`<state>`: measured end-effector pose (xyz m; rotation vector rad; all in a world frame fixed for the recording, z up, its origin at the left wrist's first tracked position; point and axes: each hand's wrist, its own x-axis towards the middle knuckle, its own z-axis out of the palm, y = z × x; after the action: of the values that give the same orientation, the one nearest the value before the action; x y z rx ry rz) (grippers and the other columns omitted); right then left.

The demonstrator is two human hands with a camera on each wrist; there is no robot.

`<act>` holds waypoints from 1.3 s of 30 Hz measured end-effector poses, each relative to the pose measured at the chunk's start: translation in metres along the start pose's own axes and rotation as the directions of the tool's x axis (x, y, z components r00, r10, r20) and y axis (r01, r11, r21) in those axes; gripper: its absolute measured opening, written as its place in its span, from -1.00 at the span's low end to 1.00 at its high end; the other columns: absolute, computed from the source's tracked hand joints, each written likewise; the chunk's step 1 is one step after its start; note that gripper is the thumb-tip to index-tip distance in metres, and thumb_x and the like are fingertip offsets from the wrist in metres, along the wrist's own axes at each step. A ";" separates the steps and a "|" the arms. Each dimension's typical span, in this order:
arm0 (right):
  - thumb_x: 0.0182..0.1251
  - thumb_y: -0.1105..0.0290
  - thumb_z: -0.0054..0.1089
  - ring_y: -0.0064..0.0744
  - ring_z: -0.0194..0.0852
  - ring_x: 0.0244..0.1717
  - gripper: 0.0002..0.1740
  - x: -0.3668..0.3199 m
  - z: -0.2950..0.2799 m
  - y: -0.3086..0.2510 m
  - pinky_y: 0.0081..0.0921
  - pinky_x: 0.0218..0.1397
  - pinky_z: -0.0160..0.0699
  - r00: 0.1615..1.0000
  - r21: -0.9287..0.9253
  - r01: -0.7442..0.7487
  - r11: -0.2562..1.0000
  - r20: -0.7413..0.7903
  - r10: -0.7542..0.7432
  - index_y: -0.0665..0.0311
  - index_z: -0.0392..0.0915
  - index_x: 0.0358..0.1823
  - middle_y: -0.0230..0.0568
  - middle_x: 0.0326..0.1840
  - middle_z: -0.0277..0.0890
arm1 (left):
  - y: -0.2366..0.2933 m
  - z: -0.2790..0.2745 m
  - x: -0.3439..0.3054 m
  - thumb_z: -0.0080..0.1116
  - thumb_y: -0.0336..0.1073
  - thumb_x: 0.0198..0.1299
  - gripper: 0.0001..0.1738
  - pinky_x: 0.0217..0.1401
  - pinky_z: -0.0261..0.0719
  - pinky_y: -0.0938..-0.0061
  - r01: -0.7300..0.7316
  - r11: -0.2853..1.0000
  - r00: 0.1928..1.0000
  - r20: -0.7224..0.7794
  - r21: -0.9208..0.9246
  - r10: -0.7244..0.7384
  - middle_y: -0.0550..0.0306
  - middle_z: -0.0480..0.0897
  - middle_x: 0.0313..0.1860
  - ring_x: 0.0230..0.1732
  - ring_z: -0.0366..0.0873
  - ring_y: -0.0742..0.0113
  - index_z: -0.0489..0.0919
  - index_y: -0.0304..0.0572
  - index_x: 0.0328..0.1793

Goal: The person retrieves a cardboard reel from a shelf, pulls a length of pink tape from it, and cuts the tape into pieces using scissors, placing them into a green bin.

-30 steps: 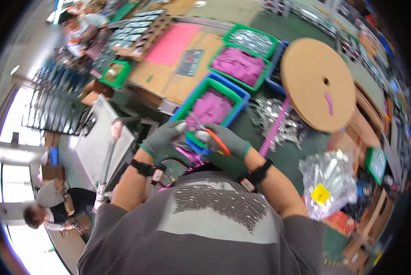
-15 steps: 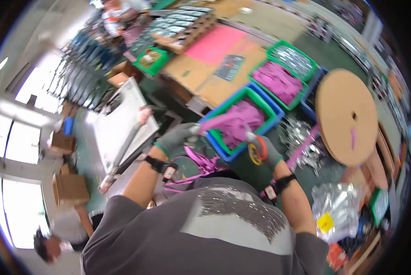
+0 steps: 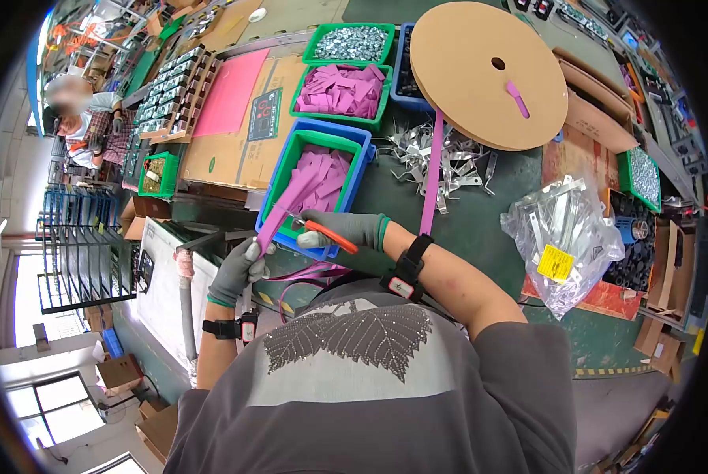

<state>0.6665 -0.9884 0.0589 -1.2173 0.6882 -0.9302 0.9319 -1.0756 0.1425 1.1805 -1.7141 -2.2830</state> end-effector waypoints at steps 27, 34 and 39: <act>0.46 0.38 -0.04 -0.70 0.31 -0.50 -0.82 0.000 -0.001 0.001 -0.65 -0.51 0.31 0.980 -0.008 -0.120 0.993 -0.162 0.117 0.23 0.37 0.01 -0.41 -0.40 0.40 | 0.002 0.004 0.006 0.00 0.10 0.41 -0.55 -0.55 0.10 0.65 0.025 1.000 0.999 -0.038 0.007 -0.025 0.42 0.23 -0.61 -0.62 0.11 0.62 0.50 -0.18 -0.01; 0.49 0.38 -0.11 -0.73 0.27 -0.61 -0.82 0.000 -0.002 -0.003 -0.69 -0.61 0.21 0.971 0.116 -0.166 0.979 -0.153 0.183 0.19 0.35 0.04 -0.42 -0.47 0.37 | 0.001 0.001 0.007 0.00 0.09 0.42 -0.55 -0.52 0.13 0.66 0.026 1.000 0.999 -0.043 0.006 -0.025 0.42 0.25 -0.60 -0.62 0.12 0.62 0.51 -0.19 -0.01; 0.47 0.24 -0.01 -0.56 0.41 -0.59 -0.76 -0.004 0.002 -0.029 -0.60 -0.56 0.35 0.916 0.082 -0.301 0.950 -0.254 0.312 0.25 0.47 -0.07 -0.32 -0.51 0.45 | 0.001 -0.001 0.012 -0.04 -0.03 0.46 -0.61 -0.55 0.15 0.65 0.035 0.999 0.995 -0.097 0.006 -0.035 0.41 0.31 -0.60 -0.61 0.20 0.62 0.57 -0.23 0.03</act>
<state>0.6597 -0.9865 0.0870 -0.9213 1.0366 -0.8432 0.9241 -1.0821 0.1366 1.3098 -1.6831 -2.2006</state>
